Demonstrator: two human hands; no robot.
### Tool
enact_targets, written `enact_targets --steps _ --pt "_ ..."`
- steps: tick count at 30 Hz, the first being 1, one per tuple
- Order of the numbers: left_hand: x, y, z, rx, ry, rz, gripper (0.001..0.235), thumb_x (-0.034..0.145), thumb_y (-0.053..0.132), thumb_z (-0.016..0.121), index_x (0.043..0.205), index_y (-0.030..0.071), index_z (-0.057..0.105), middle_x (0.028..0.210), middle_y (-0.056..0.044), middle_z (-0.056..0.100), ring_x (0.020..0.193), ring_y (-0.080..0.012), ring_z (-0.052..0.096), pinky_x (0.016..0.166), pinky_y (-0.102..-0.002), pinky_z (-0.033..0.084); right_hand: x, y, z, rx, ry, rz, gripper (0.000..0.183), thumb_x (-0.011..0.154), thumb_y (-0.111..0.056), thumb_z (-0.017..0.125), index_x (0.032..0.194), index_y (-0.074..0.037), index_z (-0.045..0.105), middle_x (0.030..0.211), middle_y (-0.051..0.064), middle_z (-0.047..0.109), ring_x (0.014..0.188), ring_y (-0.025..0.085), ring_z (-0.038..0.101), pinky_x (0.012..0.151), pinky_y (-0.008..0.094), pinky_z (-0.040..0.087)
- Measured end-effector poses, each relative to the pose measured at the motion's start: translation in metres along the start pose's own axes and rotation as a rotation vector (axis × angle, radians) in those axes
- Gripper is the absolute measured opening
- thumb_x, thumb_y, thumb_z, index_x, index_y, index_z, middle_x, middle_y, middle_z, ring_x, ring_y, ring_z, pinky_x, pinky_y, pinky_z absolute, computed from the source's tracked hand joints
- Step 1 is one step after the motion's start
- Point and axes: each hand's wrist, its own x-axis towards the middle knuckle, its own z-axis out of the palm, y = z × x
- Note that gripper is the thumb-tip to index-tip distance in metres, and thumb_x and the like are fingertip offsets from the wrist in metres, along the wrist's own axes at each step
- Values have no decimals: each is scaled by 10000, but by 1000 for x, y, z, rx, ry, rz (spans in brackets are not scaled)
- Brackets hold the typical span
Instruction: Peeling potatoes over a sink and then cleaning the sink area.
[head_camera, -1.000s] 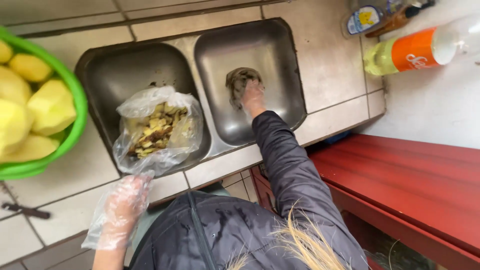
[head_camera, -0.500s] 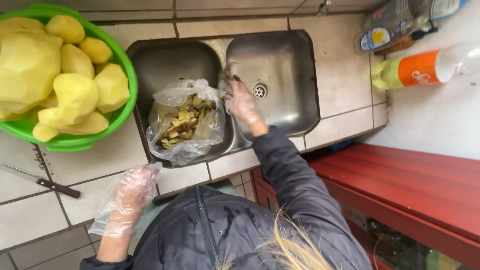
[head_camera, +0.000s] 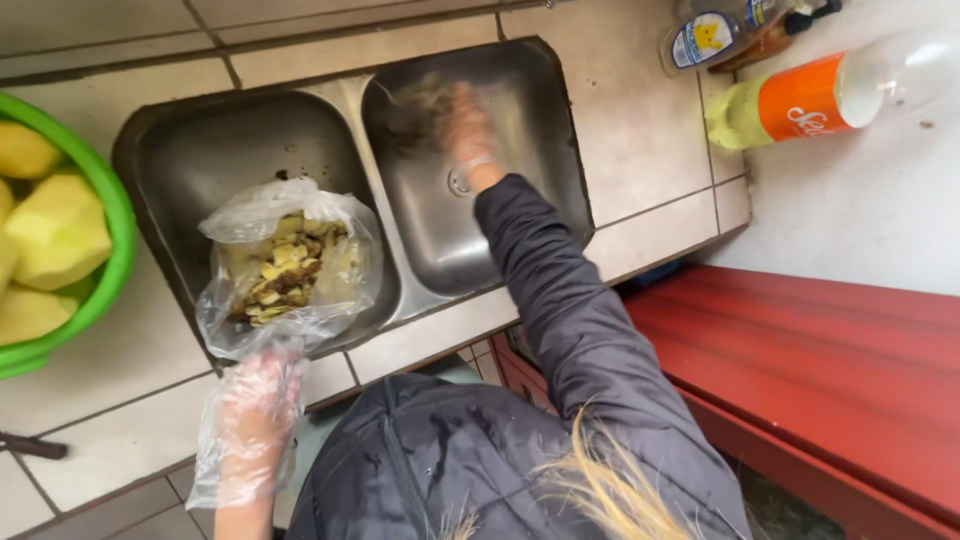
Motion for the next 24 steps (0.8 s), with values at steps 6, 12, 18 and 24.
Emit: enact_targets --steps 6,12,18,24 --pt "63 72 -6 141 261 -177 925 662 524 785 1411 39 544 1357 -329 568 1225 -465 556 1045 -494 450 -44 2 -133 -344 -282 53 771 982 -555 562 1574 -138 299 1511 258 456 1230 382 564 949 456 516" --pt "49 49 -5 538 -49 -272 686 941 121 659 1614 37 557 1037 -68 687 1061 -234 647 1063 -459 462 -84 2 -57 -838 -99 -416 597 942 -349 601 1471 -92 492 1317 268 598 1099 414 621 864 491 532" --pt "45 -36 52 370 117 -104 94 1007 60 616 1041 106 689 834 -102 643 778 -280 649 819 -413 541 -92 -11 -102 -76 -456 -510 618 769 -301 803 1348 -175 629 1252 182 667 1206 353 625 1057 429 496" --pt "145 2 28 -37 469 56 546 925 306 754 1383 80 560 1050 -161 720 869 -327 711 730 -398 584 -112 -37 -134 38 -614 -279 666 826 -416 817 1389 -131 605 1324 200 635 1182 381 632 1032 438 498"
